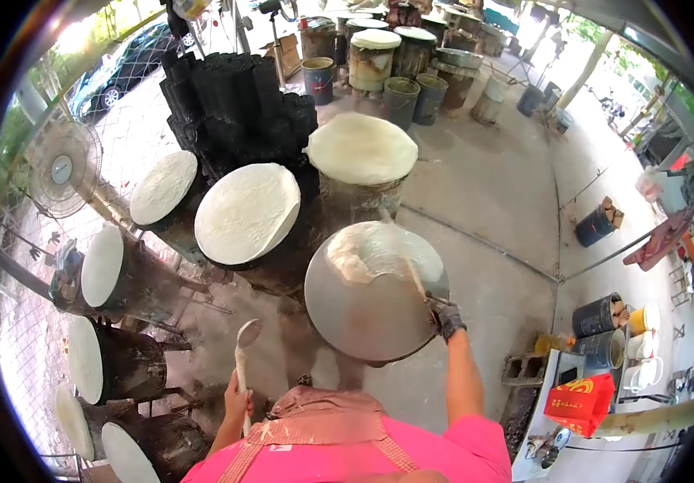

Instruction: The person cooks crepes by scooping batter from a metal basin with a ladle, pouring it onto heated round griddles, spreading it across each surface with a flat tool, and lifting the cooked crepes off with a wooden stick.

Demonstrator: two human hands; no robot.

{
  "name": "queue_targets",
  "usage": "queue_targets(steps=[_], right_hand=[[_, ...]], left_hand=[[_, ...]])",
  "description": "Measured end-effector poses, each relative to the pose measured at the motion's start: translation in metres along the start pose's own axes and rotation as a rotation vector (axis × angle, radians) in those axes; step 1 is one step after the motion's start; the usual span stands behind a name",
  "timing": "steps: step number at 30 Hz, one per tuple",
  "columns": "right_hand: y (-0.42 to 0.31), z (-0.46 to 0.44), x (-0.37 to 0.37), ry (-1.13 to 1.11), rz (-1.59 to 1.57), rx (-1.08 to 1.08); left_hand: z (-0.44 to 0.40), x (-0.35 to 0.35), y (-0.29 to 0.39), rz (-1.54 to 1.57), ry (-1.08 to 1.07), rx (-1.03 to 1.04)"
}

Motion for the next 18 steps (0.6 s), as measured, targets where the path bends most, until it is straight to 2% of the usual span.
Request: queue_targets(steps=[1,4,6,8,10,12,14,15,16,17,18], right_hand=[[-0.006,0.006,0.005,-0.03,0.206,-0.024],[0.017,0.013,0.032,-0.193,0.369,-0.027],[0.043,0.007,0.021,-0.342,0.357,-0.565],[0.035,-0.015,-0.001,-0.39,0.37,-0.62],[0.045,-0.076,-0.012,-0.411,-0.285,-0.119],[-0.053,0.008,0.014,-0.179,0.322,0.01],[-0.022,-0.034,0.027,-0.424,0.951,-0.259],[-0.005,-0.045,0.024,-0.5,1.148,-0.476],[0.012,-0.055,0.02,-0.532,1.329,-0.722],[0.036,-0.044,0.006,-0.509,1.379,-1.046],[0.024,-0.002,0.003,-0.449,1.46,-1.244]], left_hand=[[0.001,0.001,-0.002,0.014,0.006,-0.02],[-0.004,0.002,-0.003,0.005,0.007,-0.024],[-0.005,0.005,-0.003,0.018,-0.01,-0.007],[-0.001,0.006,-0.002,0.034,0.015,-0.007],[0.005,0.004,0.002,0.014,0.043,0.008],[0.003,0.002,-0.008,0.046,0.06,-0.004],[0.004,0.0,-0.01,0.057,0.076,-0.027],[0.006,0.001,-0.009,0.039,0.066,-0.054],[0.006,-0.002,-0.011,0.069,0.07,-0.039],[0.005,-0.002,-0.014,0.108,0.074,-0.02],[0.006,-0.004,-0.016,0.102,0.092,-0.022]])
Point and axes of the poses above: each hand's wrist, its own z-axis away from the middle knuckle, its own x-axis out of the palm, y = z × x, the point moved 5 cm from there along -z, towards the middle knuckle, and after that the axes turned 2 degrees about y, right-handed, at the moved point
